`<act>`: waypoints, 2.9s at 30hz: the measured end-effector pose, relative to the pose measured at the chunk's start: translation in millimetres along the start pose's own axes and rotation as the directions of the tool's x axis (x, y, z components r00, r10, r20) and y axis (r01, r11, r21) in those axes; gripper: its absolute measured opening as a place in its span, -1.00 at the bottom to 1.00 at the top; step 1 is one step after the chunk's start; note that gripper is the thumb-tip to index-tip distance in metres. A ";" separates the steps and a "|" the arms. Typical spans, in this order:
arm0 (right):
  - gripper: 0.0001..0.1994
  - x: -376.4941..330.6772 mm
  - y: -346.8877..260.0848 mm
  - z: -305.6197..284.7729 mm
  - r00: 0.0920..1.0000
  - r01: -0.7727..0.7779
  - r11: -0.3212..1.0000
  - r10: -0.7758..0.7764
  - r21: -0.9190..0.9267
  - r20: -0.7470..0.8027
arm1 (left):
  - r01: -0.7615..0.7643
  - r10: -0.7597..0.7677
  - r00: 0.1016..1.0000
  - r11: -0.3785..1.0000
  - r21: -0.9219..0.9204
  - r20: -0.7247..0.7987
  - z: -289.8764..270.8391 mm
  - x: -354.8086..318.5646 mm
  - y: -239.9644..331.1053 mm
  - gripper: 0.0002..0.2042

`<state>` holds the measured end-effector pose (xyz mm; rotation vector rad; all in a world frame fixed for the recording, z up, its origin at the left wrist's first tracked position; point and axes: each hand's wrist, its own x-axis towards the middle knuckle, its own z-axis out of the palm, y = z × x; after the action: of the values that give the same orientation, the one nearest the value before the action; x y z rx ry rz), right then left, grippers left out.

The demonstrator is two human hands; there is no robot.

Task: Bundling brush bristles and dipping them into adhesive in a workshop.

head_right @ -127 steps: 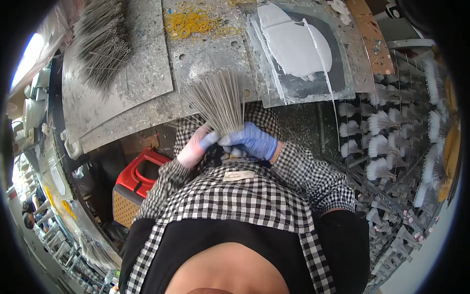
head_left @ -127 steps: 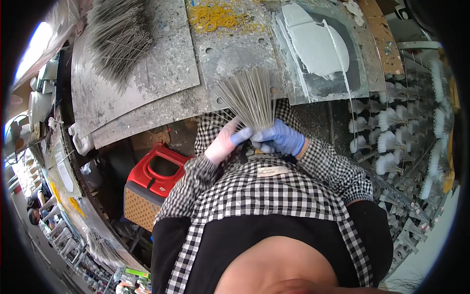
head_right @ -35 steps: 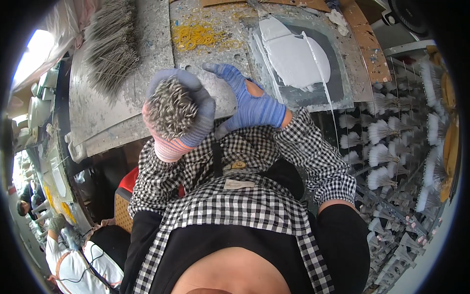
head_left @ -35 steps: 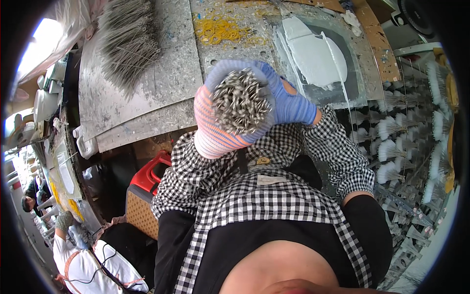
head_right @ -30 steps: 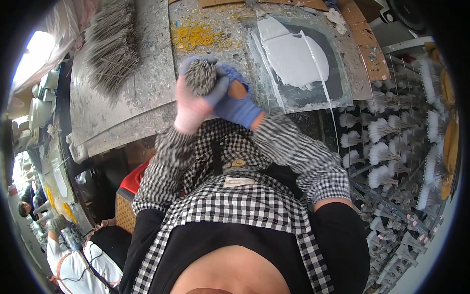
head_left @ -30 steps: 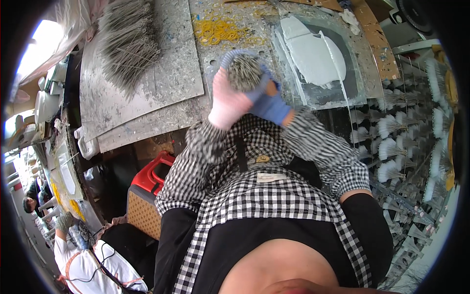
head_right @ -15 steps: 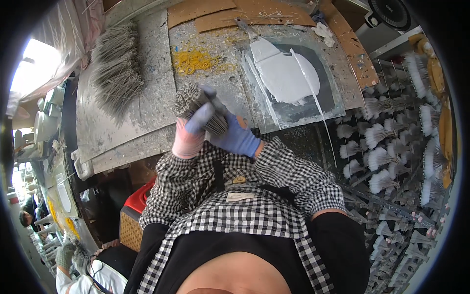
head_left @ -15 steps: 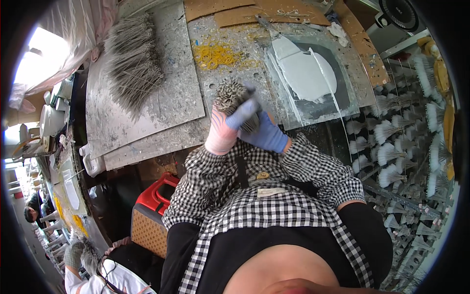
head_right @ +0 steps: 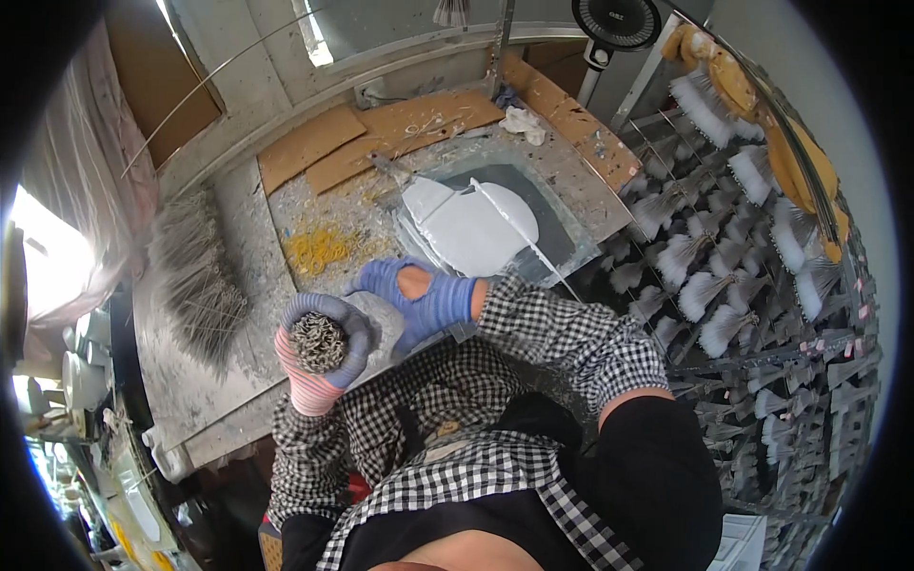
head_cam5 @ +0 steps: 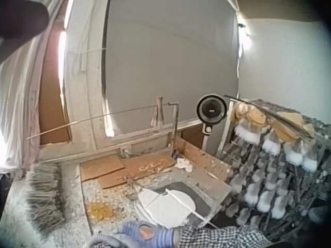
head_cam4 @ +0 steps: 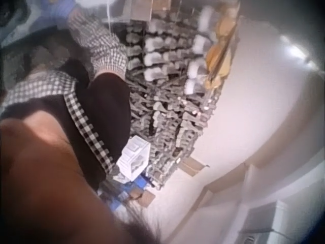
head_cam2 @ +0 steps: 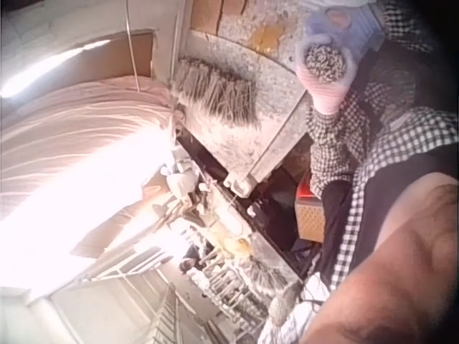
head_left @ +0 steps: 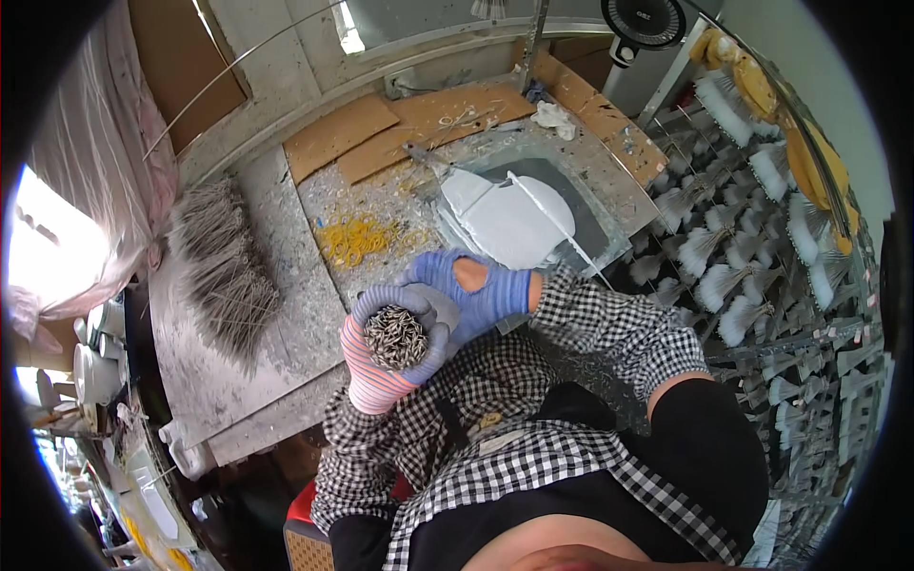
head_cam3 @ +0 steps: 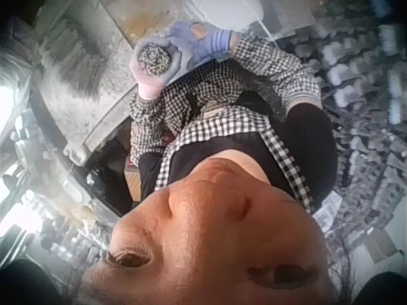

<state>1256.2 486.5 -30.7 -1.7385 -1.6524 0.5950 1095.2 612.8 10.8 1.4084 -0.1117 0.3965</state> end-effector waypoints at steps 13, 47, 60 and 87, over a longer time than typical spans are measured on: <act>-0.35 90.1 -70.8 -12.2 0.946 0.322 0.935 -0.312 -0.152 0.081 | 0.083 -0.005 0.968 0.951 0.299 -0.250 -19.3 8.3 -120.5 -0.54; -0.19 -15.3 -35.8 28.3 0.970 -0.078 0.905 -0.028 0.419 0.241 | 0.021 -0.007 0.984 0.997 0.076 -0.180 24.4 -0.9 8.2 -0.31; -0.69 3.8 31.1 119.9 0.823 0.209 0.505 0.371 0.838 -0.429 | -0.166 0.257 0.960 0.844 0.510 -0.112 6.9 14.3 -85.6 -0.69; -0.48 13.8 78.5 135.3 0.803 -0.018 0.958 0.185 0.288 -0.567 | 0.042 -0.050 0.999 0.947 0.318 0.017 -16.0 32.3 -53.1 -0.72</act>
<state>1214.6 521.5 -178.0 -1.5983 -0.9925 0.2601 1140.5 629.2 -31.7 1.7310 -0.0354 0.3696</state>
